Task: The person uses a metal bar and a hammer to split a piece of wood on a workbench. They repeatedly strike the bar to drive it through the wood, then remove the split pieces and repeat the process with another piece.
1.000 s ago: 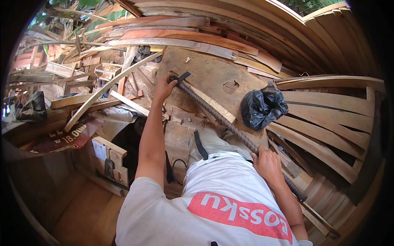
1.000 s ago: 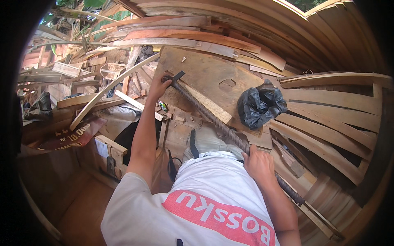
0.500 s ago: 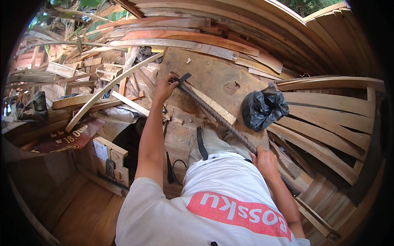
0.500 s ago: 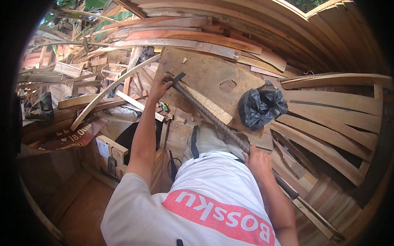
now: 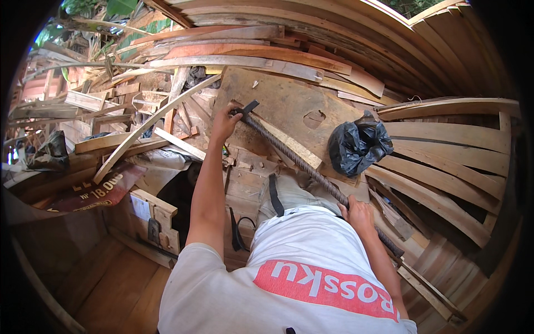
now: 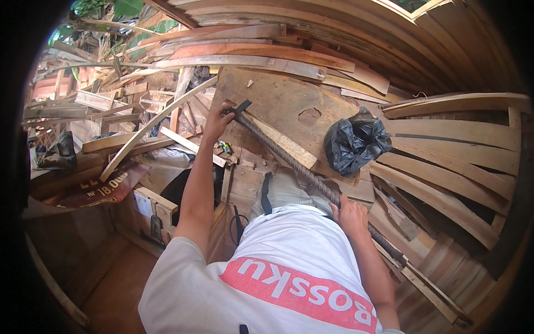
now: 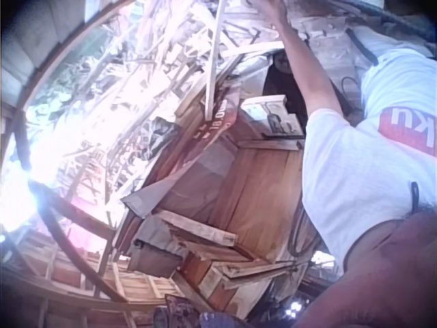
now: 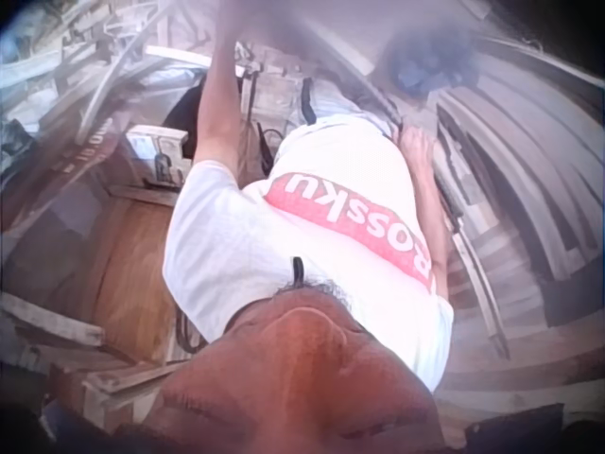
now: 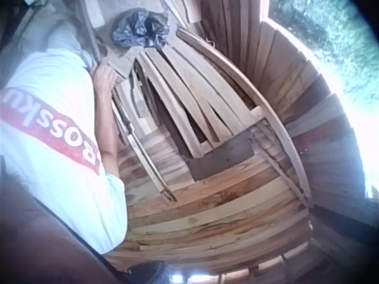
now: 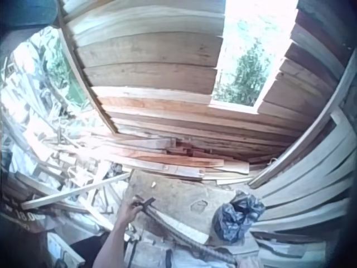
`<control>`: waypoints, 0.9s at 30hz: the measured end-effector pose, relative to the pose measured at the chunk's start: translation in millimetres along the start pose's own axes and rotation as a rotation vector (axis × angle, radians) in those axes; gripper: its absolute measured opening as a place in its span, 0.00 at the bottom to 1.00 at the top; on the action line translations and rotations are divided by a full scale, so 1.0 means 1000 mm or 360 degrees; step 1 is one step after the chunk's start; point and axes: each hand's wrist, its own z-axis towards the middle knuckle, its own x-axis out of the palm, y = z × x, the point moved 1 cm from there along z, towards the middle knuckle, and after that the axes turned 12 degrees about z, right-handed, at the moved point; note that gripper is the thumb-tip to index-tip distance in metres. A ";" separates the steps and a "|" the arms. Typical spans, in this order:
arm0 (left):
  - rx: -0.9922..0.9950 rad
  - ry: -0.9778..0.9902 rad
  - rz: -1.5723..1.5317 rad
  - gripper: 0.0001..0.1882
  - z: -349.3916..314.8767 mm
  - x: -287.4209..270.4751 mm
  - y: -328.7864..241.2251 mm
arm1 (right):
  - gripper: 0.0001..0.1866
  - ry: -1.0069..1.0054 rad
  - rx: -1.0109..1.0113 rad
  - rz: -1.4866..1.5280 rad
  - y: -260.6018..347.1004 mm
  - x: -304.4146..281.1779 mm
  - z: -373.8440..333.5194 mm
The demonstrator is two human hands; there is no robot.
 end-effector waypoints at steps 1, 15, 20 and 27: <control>-0.0017 -0.0009 0.0024 0.16 0.000 0.000 0.000 | 0.19 -0.0013 0.0001 0.0003 -0.003 0.003 0.001; -0.0045 -0.0094 0.0083 0.16 -0.006 -0.001 -0.010 | 0.21 -0.0035 0.0096 0.0040 -0.018 0.021 0.013; -0.0029 -0.0173 0.0113 0.16 -0.008 0.000 -0.011 | 0.18 0.0018 0.0150 -0.0010 -0.017 0.020 0.016; -0.0009 -0.0197 0.0059 0.16 -0.006 0.004 -0.006 | 0.17 0.0018 0.0134 0.0008 -0.027 0.030 0.022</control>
